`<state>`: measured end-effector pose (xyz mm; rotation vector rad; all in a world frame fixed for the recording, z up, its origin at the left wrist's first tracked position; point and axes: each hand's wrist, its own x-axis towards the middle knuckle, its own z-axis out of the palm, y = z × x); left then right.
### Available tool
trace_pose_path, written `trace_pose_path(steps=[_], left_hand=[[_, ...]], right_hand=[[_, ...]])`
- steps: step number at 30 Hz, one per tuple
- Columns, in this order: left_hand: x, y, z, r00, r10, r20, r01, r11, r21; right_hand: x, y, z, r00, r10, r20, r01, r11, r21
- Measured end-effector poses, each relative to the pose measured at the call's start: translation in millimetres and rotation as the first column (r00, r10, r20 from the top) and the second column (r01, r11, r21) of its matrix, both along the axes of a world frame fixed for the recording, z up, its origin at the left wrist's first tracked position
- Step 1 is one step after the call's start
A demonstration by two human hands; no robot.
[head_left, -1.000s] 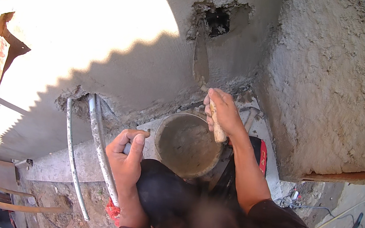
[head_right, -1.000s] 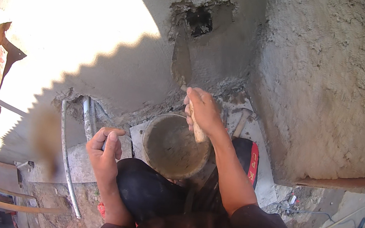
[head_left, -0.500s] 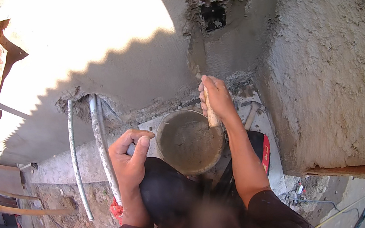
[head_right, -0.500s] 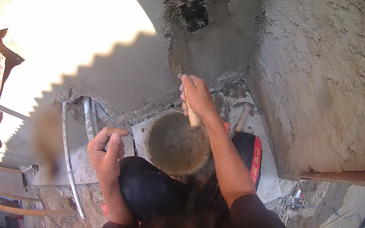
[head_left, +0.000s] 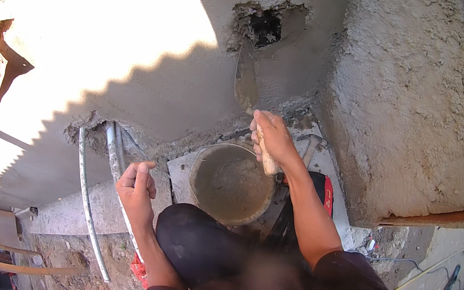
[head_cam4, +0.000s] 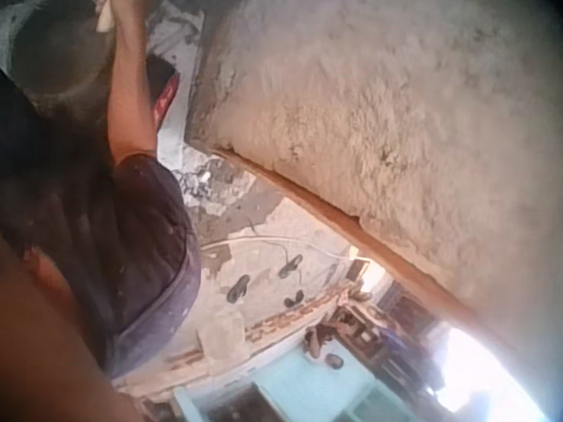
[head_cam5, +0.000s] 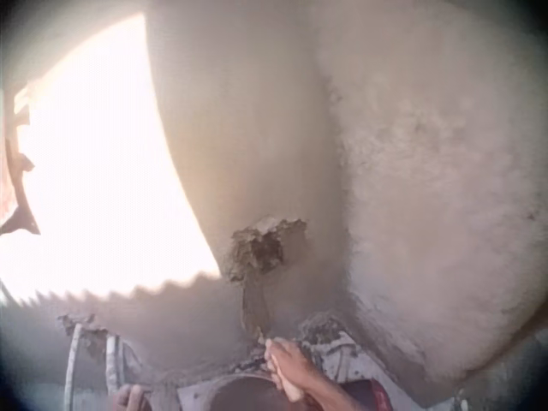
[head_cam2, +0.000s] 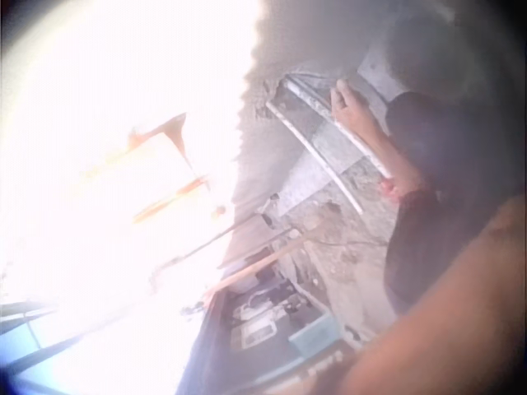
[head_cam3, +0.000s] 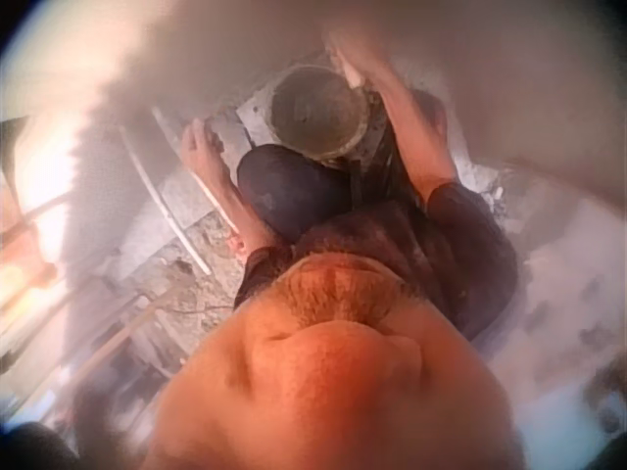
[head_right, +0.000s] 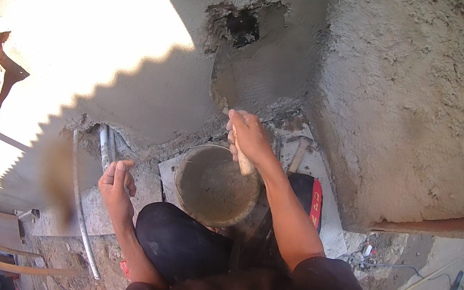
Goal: The person applies plaster to a wall around a small hole using a trowel, repeatedly picking up material from a bucket and smoothing it over the surface.
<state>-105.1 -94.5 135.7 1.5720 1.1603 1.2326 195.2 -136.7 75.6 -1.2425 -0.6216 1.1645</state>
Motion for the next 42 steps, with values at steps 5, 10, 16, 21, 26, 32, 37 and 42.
trace_pose_path(steps=[5, 10, 16, 21, 26, 32, 37, 42], left_hand=[[-58.6, 31.9, -141.8, 0.968, 0.118, -0.221, -0.161, 0.969, -0.188], [-14.1, 8.5, -200.1, 0.931, -0.006, -0.365, -0.083, 0.970, -0.227], [10.8, 21.0, -194.9, 0.987, -0.141, -0.071, 0.111, 0.941, -0.320], [36.7, 9.4, -165.3, 0.966, -0.162, -0.200, 0.150, 0.986, -0.072], [40.0, 9.2, -145.5, 0.966, -0.073, -0.248, 0.091, 0.994, 0.064], [46.3, 3.7, -148.0, 0.948, -0.110, -0.299, 0.147, 0.983, 0.105], [60.4, 1.0, -140.3, 0.937, -0.119, -0.329, 0.173, 0.975, 0.141], [61.9, 1.0, -145.0, 0.960, -0.086, -0.266, 0.127, 0.982, 0.142]], right_hand=[[-2.7, -37.8, 8.5, 0.953, 0.034, 0.300, -0.023, 0.999, -0.041], [6.6, -112.5, -12.6, 0.414, 0.263, 0.871, -0.060, 0.963, -0.263], [21.4, -132.1, 13.2, -0.014, 0.483, 0.875, -0.111, 0.869, -0.482], [9.4, -116.3, 26.9, -0.153, 0.674, 0.723, -0.143, 0.709, -0.691], [-0.5, -82.4, -12.0, -0.269, 0.513, 0.815, -0.129, 0.820, -0.558], [-31.1, -90.2, -70.2, -0.343, 0.528, 0.777, -0.262, 0.740, -0.619], [-14.2, -93.2, -56.8, -0.138, 0.631, 0.764, -0.243, 0.726, -0.644], [-18.7, -101.8, -80.2, 0.183, 0.796, 0.577, -0.520, 0.577, -0.631]])
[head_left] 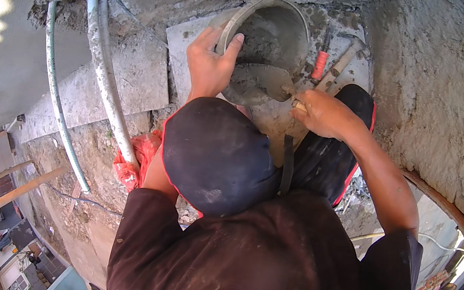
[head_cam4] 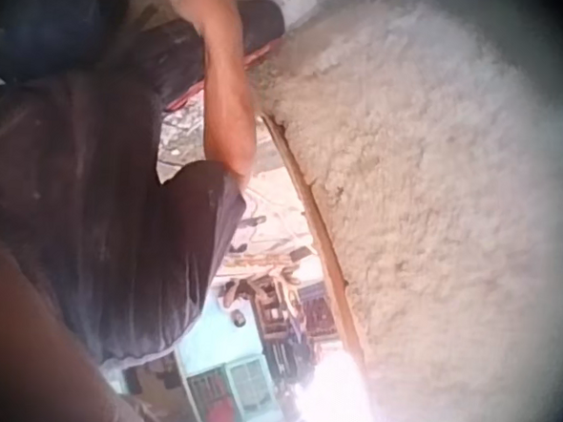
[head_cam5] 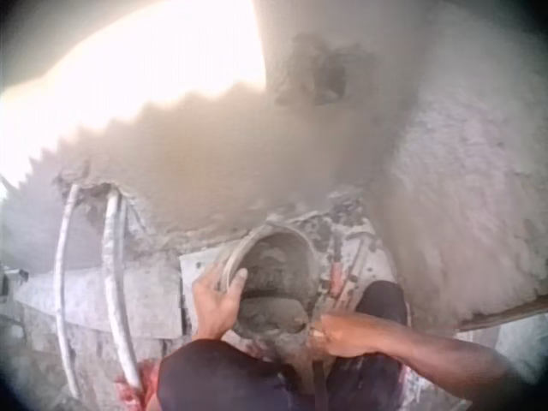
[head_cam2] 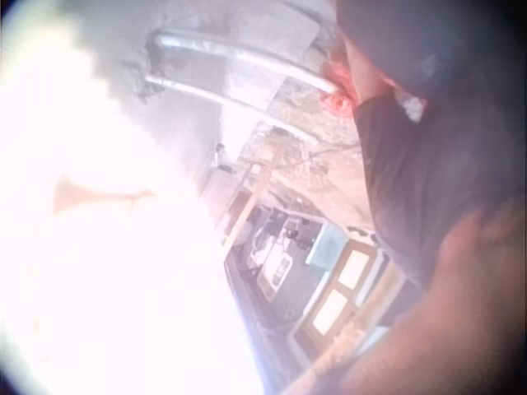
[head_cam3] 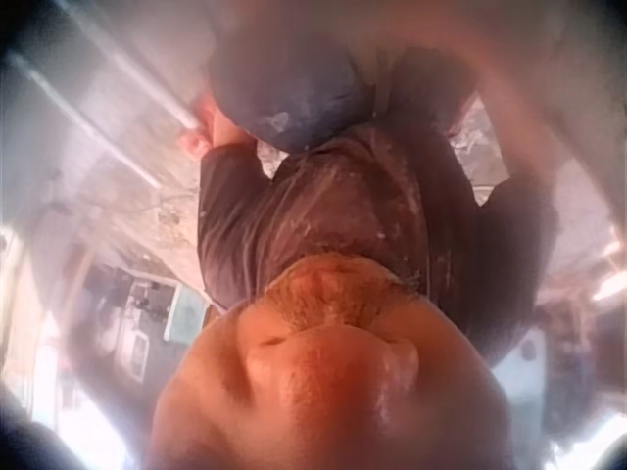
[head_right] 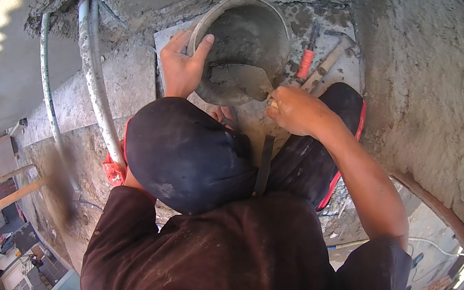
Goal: The person applies plaster to a wall around a small hole using a trowel, repeatedly picking up material from a bucket and smoothing it over the surface.
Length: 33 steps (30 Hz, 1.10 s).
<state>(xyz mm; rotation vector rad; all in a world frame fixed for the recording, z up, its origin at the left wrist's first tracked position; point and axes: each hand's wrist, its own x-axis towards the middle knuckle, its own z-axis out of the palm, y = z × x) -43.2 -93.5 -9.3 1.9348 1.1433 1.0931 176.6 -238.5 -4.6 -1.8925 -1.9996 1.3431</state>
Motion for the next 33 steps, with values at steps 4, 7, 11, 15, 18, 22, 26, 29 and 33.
trace_pose_path(steps=[4, 7, 11, 15, 18, 22, 26, 29, 33], left_hand=[[-2.7, 5.7, -0.7, 1.000, 0.027, -0.011, -0.027, 1.000, 0.002], [-13.4, 12.9, 0.6, 0.995, 0.092, 0.034, -0.087, 0.988, -0.126], [-61.0, 40.6, -29.7, 0.961, 0.240, 0.136, -0.190, 0.933, -0.304], [-101.4, 49.7, -65.5, 0.906, 0.410, 0.109, -0.315, 0.822, -0.474], [-126.7, 34.7, -81.6, 0.910, 0.408, -0.074, -0.404, 0.830, -0.385], [-144.8, 11.7, -60.9, 0.842, 0.533, -0.086, -0.537, 0.811, -0.233], [-163.3, 1.7, 47.0, 0.875, 0.483, 0.024, -0.407, 0.761, -0.506], [-144.6, -12.6, 115.0, 0.897, 0.348, 0.271, -0.243, 0.903, -0.355], [-104.9, -55.8, 180.1, 0.962, 0.168, 0.214, -0.154, 0.985, -0.081]], right_hand=[[-9.2, -2.2, 15.0, 0.827, -0.341, -0.447, 0.144, 0.897, -0.417], [-13.6, -12.8, 7.1, 0.579, -0.561, -0.592, 0.196, 0.800, -0.567], [-41.2, -28.5, 20.7, 0.560, -0.519, -0.646, 0.393, 0.853, -0.344], [-64.3, -16.2, 12.4, 0.132, -0.584, -0.801, 0.342, 0.785, -0.516], [-87.8, 3.2, 14.2, 0.052, -0.573, -0.818, 0.470, 0.737, -0.486], [-98.8, 17.5, 46.7, -0.081, -0.424, -0.902, 0.660, 0.656, -0.367], [-93.4, 26.2, 85.5, -0.221, -0.107, -0.969, 0.814, 0.527, -0.244], [-76.7, 33.5, 112.5, -0.111, 0.085, -0.990, 0.959, 0.272, -0.084], [-65.2, 54.2, 121.8, 0.069, 0.132, -0.989, 0.978, -0.205, 0.041]])
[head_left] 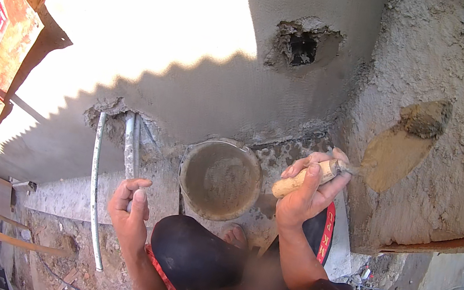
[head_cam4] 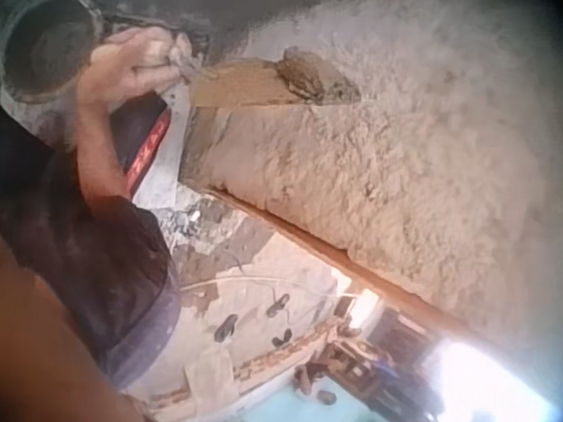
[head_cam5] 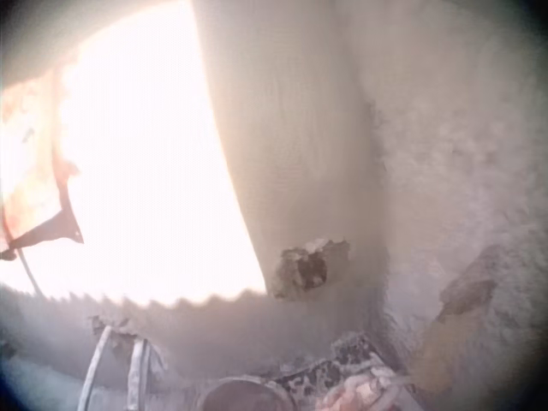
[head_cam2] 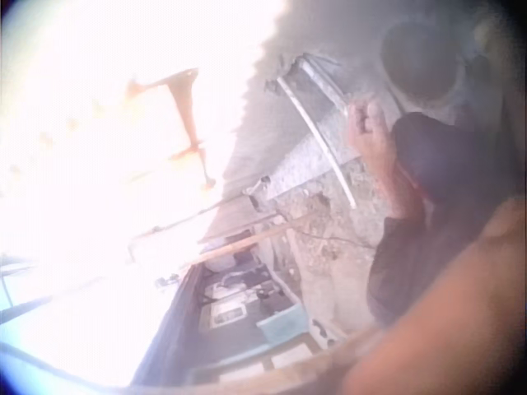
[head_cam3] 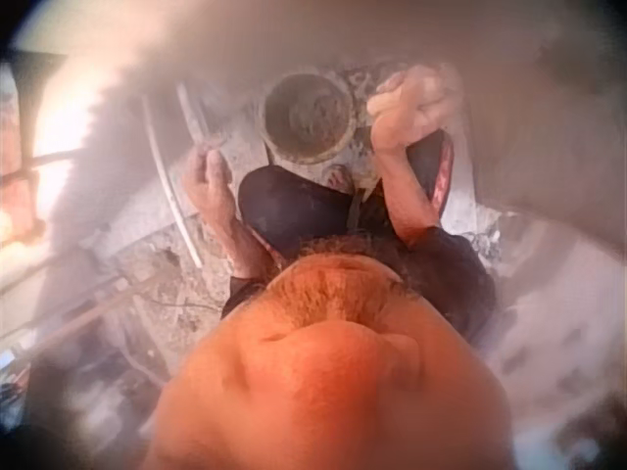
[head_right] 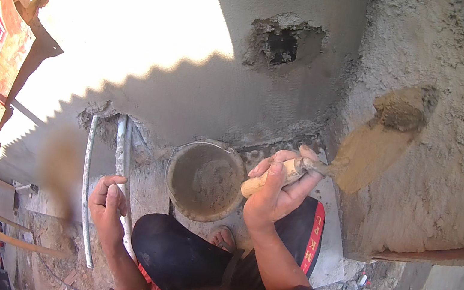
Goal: The person applies plaster to a wall around a small hole using a trowel, repeatedly picking up material from a bucket and smoothing it over the surface.
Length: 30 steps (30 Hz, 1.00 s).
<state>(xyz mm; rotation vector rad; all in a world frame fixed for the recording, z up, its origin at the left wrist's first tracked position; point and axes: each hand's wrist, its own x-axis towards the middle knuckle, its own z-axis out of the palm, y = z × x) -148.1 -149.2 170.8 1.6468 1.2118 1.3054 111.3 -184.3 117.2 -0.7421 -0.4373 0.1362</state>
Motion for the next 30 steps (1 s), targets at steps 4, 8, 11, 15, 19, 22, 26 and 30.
trace_pose_path(steps=[4, 8, 11, 15, 19, 22, 26, 30], left_hand=[[27.3, -13.6, 2.6, 0.935, -0.187, -0.302, 0.200, 0.980, 0.011], [42.0, -2.9, -4.8, 0.949, -0.244, -0.202, 0.230, 0.969, -0.090], [40.6, -6.8, -8.2, 0.954, -0.234, -0.185, 0.206, 0.965, -0.161], [38.4, -11.2, -1.0, 0.977, -0.185, -0.104, 0.173, 0.979, -0.109], [46.7, -6.1, -5.8, 0.970, -0.227, -0.083, 0.212, 0.964, -0.158], [54.7, -5.1, -3.0, 0.958, -0.263, -0.117, 0.247, 0.959, -0.136], [60.5, 0.4, -4.1, 0.956, -0.268, -0.121, 0.245, 0.953, -0.177], [64.2, -0.8, -4.9, 0.954, -0.283, -0.104, 0.259, 0.946, -0.196]], right_hand=[[11.9, 17.0, -27.9, 0.916, -0.388, 0.106, 0.393, 0.919, -0.026], [18.6, 77.8, -69.9, 0.866, -0.414, 0.281, 0.489, 0.818, -0.303], [-5.1, 101.6, -80.4, 0.900, 0.003, 0.435, 0.258, 0.801, -0.540], [-19.9, 54.3, -87.2, 0.910, 0.071, 0.408, 0.138, 0.876, -0.462], [43.2, 15.7, -139.1, 0.955, 0.188, 0.230, 0.049, 0.665, -0.745], [65.8, 4.1, -137.1, 0.922, 0.383, 0.060, -0.230, 0.666, -0.710], [62.7, 16.3, -108.3, 0.840, 0.542, 0.014, -0.404, 0.644, -0.649], [65.8, 54.3, -98.7, 0.827, 0.561, -0.028, -0.471, 0.665, -0.579]])
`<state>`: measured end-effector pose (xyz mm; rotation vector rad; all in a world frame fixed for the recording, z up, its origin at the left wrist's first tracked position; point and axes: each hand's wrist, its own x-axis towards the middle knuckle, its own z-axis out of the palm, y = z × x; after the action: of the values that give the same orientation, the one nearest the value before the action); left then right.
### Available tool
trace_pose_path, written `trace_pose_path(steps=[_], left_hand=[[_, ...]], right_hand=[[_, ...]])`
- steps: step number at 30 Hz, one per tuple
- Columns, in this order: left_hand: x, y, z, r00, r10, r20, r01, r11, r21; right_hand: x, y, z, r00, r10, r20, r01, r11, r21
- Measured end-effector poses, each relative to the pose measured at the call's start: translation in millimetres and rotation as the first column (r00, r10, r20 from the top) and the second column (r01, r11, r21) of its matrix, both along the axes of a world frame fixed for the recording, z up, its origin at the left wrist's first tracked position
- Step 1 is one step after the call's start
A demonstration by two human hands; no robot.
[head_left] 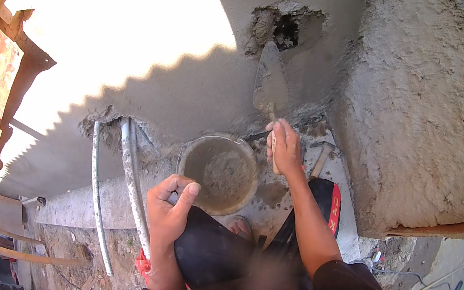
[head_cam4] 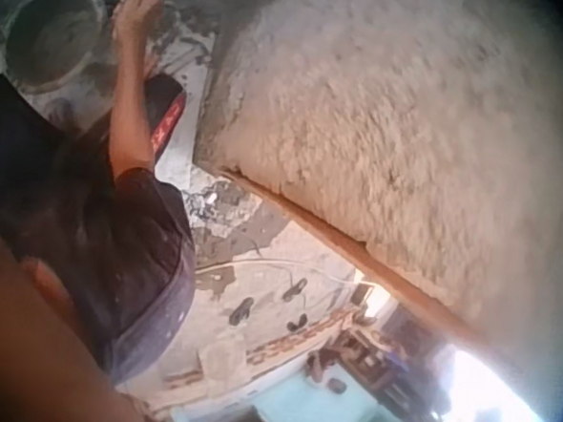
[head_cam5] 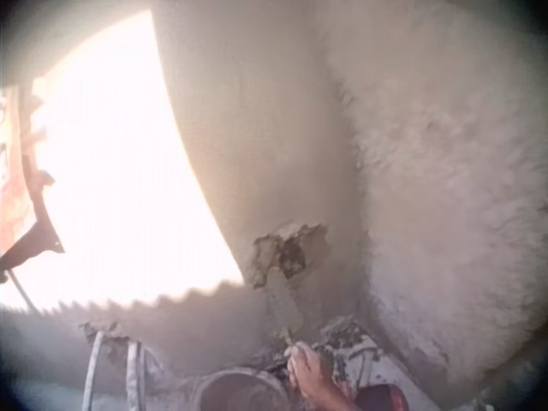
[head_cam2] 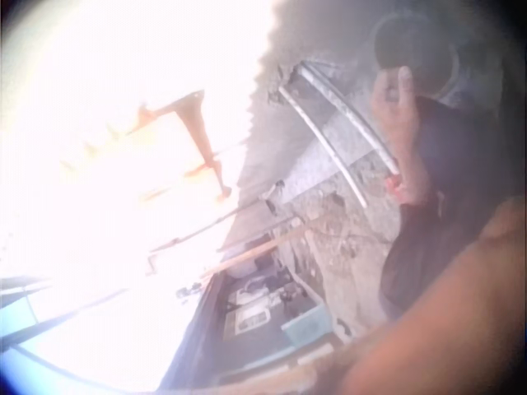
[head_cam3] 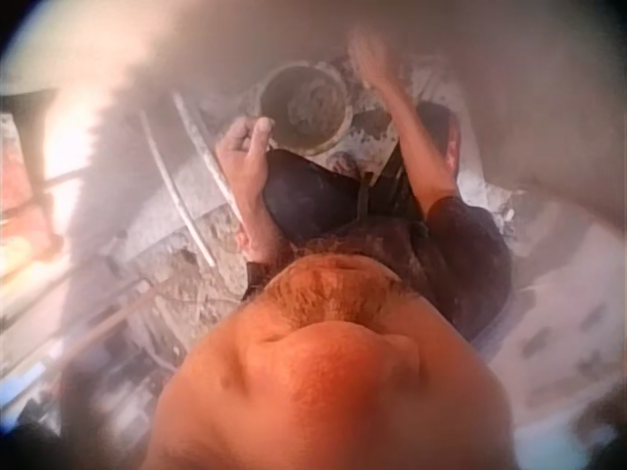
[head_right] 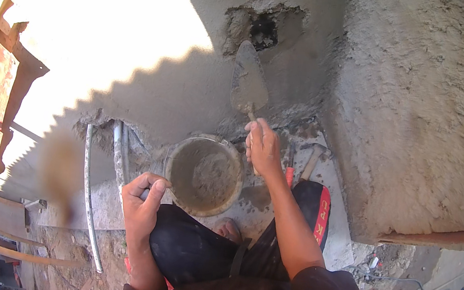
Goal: The person applies plaster to a wall around a small hole using a trowel, repeatedly picking up material from a bucket and smoothing it over the surface.
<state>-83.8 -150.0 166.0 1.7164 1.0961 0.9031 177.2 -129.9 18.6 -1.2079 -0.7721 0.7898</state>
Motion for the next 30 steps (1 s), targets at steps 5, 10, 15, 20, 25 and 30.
trace_pose_path(steps=[5, 10, 15, 20, 25, 30], left_hand=[[5.6, -6.8, 4.2, 1.000, 0.021, -0.007, -0.020, 0.999, 0.032], [6.1, -3.4, 2.9, 0.999, 0.023, -0.031, -0.022, 0.999, 0.036], [10.0, -5.3, 4.1, 1.000, 0.015, -0.027, -0.013, 0.999, 0.045], [5.5, -4.3, 5.5, 0.999, 0.036, -0.018, -0.036, 0.999, 0.021], [11.6, -5.1, 3.4, 1.000, -0.013, -0.029, 0.014, 0.999, 0.040], [5.4, -2.6, 0.6, 0.999, 0.022, -0.038, -0.020, 0.998, 0.051]], right_hand=[[8.5, 45.3, 7.8, 0.999, 0.037, -0.025, -0.038, 0.999, -0.035], [-0.1, 27.3, -8.8, 0.999, 0.009, 0.053, -0.010, 1.000, 0.023], [5.1, 58.7, -8.8, 0.997, 0.057, -0.052, -0.058, 0.998, -0.005], [1.2, 44.7, -17.3, 0.999, 0.051, -0.003, -0.051, 0.999, -0.016], [18.6, 45.6, -13.3, 0.993, 0.091, -0.072, -0.098, 0.990, -0.098], [-12.9, -5.1, -0.1, 0.992, 0.098, -0.075, -0.104, 0.992, -0.071]])
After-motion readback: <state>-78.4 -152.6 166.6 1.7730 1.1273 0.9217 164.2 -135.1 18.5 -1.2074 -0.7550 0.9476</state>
